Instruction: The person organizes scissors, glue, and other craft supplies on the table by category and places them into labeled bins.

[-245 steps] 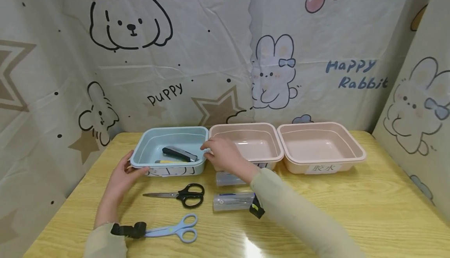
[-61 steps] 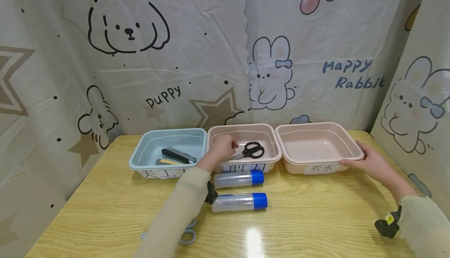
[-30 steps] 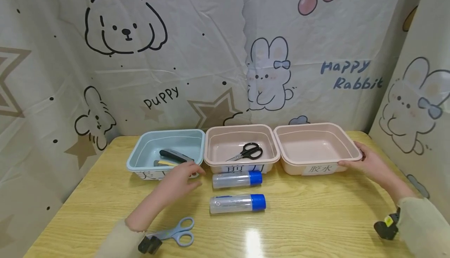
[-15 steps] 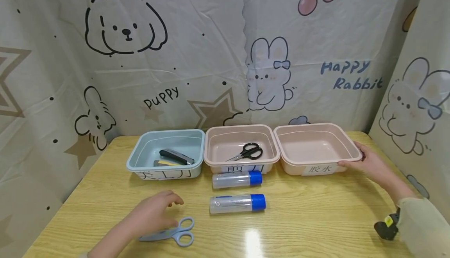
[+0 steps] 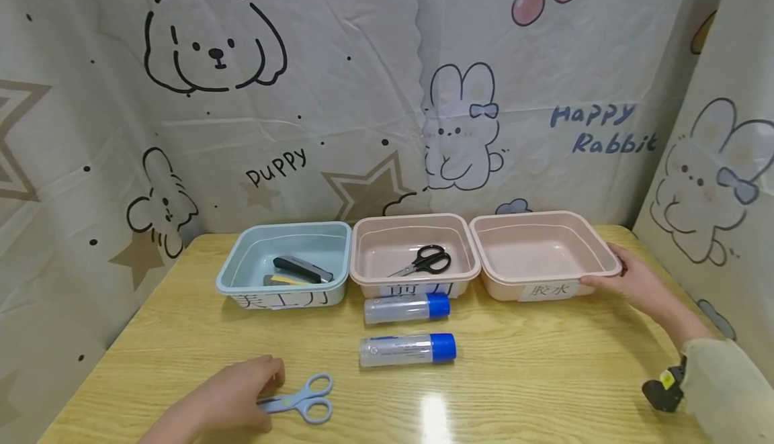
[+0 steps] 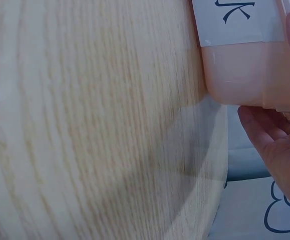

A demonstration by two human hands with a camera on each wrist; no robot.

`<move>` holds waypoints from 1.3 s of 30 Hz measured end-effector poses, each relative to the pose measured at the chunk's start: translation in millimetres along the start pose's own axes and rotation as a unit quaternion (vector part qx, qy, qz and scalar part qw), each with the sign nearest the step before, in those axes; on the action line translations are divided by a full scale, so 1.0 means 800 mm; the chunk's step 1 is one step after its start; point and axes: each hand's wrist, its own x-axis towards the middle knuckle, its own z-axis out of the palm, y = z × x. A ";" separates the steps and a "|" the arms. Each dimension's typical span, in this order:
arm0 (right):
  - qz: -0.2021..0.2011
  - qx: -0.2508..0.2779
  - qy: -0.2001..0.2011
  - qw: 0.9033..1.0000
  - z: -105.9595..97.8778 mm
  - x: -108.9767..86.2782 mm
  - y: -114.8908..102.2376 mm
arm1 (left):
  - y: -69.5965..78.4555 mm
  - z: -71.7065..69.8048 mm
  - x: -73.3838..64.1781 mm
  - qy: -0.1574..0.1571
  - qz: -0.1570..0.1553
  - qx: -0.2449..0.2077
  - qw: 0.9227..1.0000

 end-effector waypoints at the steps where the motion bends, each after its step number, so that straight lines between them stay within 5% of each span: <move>1: 0.002 -0.001 -0.001 1.000 0.000 0.000 -0.001 | -0.002 0.000 -0.001 0.001 0.006 0.000 1.000; 8: 0.005 -0.005 -0.003 1.000 0.001 0.000 -0.003 | -0.013 0.000 -0.003 0.000 0.059 0.000 0.998; 13: 0.001 -0.006 -0.004 1.000 0.000 0.000 -0.003 | -0.013 0.000 -0.003 0.000 0.036 -0.021 0.999; 21: 0.011 -0.010 -0.007 1.000 0.001 0.002 -0.003 | -0.001 -0.004 0.002 0.082 0.063 0.032 0.994; 27: 0.015 -0.014 -0.003 1.000 0.003 0.001 -0.002 | 0.011 -0.013 0.008 0.173 0.081 0.092 0.977; 39: 0.013 -0.009 -0.004 1.000 0.002 0.000 -0.003 | 0.055 -0.034 0.051 0.285 0.094 0.053 0.952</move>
